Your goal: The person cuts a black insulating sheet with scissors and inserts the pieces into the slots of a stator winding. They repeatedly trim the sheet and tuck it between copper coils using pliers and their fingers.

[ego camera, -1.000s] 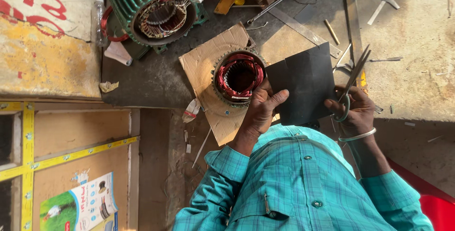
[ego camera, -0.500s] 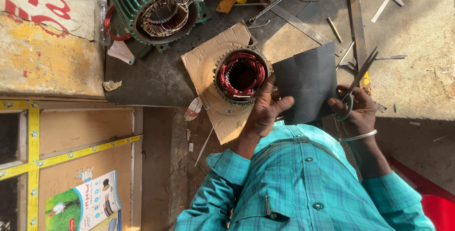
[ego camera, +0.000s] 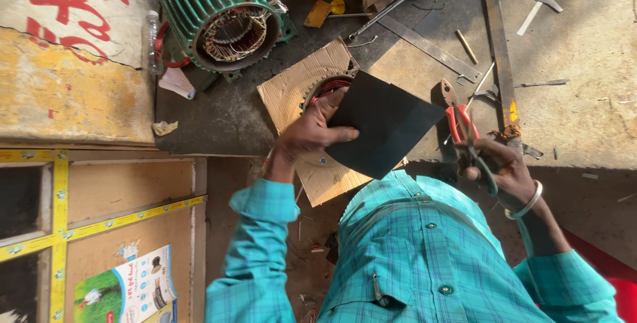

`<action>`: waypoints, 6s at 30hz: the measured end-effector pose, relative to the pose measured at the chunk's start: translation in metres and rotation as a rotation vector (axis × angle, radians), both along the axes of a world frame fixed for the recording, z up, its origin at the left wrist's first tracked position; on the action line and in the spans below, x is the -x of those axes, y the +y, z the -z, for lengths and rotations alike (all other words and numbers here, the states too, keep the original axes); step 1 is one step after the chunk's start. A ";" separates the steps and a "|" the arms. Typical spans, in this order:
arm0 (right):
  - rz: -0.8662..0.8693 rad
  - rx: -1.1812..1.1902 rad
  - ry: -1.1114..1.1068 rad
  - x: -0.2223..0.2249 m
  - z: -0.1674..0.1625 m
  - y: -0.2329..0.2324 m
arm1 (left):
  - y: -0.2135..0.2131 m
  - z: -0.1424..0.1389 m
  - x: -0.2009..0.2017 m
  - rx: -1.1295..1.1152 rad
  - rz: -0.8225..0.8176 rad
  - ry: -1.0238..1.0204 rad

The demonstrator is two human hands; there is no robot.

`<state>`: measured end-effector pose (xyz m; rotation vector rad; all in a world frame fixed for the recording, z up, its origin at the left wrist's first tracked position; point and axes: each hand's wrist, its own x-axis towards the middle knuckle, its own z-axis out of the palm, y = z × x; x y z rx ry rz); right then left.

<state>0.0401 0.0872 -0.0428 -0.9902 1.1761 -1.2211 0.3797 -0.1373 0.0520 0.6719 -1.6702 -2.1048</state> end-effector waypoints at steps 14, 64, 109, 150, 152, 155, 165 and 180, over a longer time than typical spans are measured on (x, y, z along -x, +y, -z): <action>-0.096 0.115 0.177 -0.025 -0.011 -0.006 | -0.031 -0.041 0.031 0.075 0.289 -0.321; -0.068 0.230 0.260 -0.033 -0.002 -0.005 | -0.004 -0.017 0.056 0.064 0.519 -0.354; 0.121 0.070 -0.028 -0.009 0.038 0.002 | 0.003 -0.013 0.060 0.004 0.248 -0.107; 0.328 0.092 -0.192 -0.044 0.008 -0.012 | 0.079 0.009 0.071 -0.119 -0.542 0.177; 0.203 0.095 -0.134 -0.036 0.017 -0.001 | 0.072 0.000 0.061 -0.173 -0.495 0.163; 0.082 0.093 0.004 -0.032 0.022 0.010 | 0.066 -0.001 0.051 -0.211 -0.434 0.169; 0.066 0.055 0.094 -0.035 0.012 0.007 | 0.051 0.033 0.047 -0.117 -0.403 0.113; 0.060 -0.019 0.148 -0.032 0.020 0.015 | 0.052 0.046 0.060 -0.294 -0.573 0.144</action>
